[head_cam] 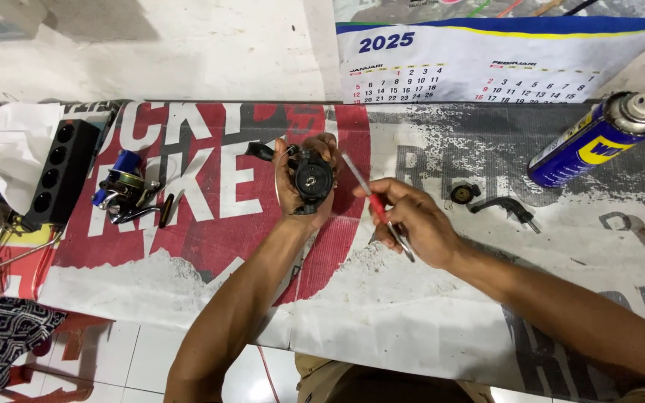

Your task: Disassembling, cleaning, and reassembling a fishing reel using a screwdriver and pliers.

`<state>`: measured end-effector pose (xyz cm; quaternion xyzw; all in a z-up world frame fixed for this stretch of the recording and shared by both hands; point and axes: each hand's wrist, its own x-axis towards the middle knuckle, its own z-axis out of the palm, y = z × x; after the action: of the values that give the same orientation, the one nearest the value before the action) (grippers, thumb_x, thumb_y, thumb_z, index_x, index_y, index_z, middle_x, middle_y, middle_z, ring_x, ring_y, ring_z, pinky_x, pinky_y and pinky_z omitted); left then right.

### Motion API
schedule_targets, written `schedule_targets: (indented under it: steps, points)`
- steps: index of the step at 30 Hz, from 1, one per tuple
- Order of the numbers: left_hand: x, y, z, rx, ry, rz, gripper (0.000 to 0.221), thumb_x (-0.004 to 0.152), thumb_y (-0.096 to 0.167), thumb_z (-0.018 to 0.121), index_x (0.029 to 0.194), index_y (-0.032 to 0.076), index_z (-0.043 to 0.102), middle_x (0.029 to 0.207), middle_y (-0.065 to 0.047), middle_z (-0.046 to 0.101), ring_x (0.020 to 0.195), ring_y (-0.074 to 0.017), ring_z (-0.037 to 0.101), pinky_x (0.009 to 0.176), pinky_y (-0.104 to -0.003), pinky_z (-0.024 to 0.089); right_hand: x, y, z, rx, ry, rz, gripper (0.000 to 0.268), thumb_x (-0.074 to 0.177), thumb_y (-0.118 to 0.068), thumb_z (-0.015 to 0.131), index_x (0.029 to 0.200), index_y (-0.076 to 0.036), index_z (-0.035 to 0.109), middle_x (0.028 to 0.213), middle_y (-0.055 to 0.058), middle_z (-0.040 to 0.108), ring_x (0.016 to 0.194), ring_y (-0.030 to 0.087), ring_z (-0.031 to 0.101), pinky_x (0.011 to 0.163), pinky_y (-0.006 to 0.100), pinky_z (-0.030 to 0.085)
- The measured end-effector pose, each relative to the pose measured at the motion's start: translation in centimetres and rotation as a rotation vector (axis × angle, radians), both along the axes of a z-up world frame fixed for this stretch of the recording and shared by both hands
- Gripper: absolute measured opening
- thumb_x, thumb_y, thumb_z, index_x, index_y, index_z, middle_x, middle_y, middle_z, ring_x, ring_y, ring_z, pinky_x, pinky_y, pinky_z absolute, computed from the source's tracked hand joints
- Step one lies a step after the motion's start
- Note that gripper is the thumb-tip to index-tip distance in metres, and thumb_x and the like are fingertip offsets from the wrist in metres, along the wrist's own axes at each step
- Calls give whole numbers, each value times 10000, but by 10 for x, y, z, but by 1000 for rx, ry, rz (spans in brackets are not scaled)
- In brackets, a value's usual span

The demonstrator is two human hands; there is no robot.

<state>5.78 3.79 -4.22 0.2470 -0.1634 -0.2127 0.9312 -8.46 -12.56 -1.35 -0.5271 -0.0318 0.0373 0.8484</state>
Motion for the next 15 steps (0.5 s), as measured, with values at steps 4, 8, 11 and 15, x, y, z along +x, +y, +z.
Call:
schedule_targets:
  steps: [4, 8, 11, 15]
  points:
    - [-13, -10, 4, 96, -132, 128, 620, 1030, 616, 347, 845, 65, 561, 945, -107, 499, 755, -149, 551, 531, -237, 513, 1, 0, -2, -95, -25, -54, 425, 824, -122, 493, 1203, 44, 589, 793, 124, 464, 489, 114, 421, 373, 218, 341]
    - [-15, -19, -9, 215, -293, 110, 626, 1022, 592, 371, 847, 28, 578, 871, -128, 481, 732, -155, 528, 458, -240, 493, 3, 19, 9, -287, -237, -211, 476, 889, -64, 739, 1324, 5, 560, 766, 65, 522, 547, 73, 484, 478, 189, 388]
    - [-12, -19, -21, 232, -289, 47, 561, 991, 575, 494, 1034, 18, 539, 945, -128, 510, 771, -181, 571, 390, -262, 514, 2, 24, 15, -282, -232, -286, 526, 868, -93, 813, 1329, -23, 567, 797, 79, 572, 495, 44, 492, 455, 169, 398]
    - [-25, -20, 4, 305, -291, 87, 657, 953, 613, 565, 1284, 49, 496, 965, -38, 535, 761, -119, 642, 486, -270, 642, 1, 28, 23, -353, -275, -350, 416, 863, -93, 832, 1239, -28, 666, 847, 82, 642, 640, 36, 542, 530, 160, 394]
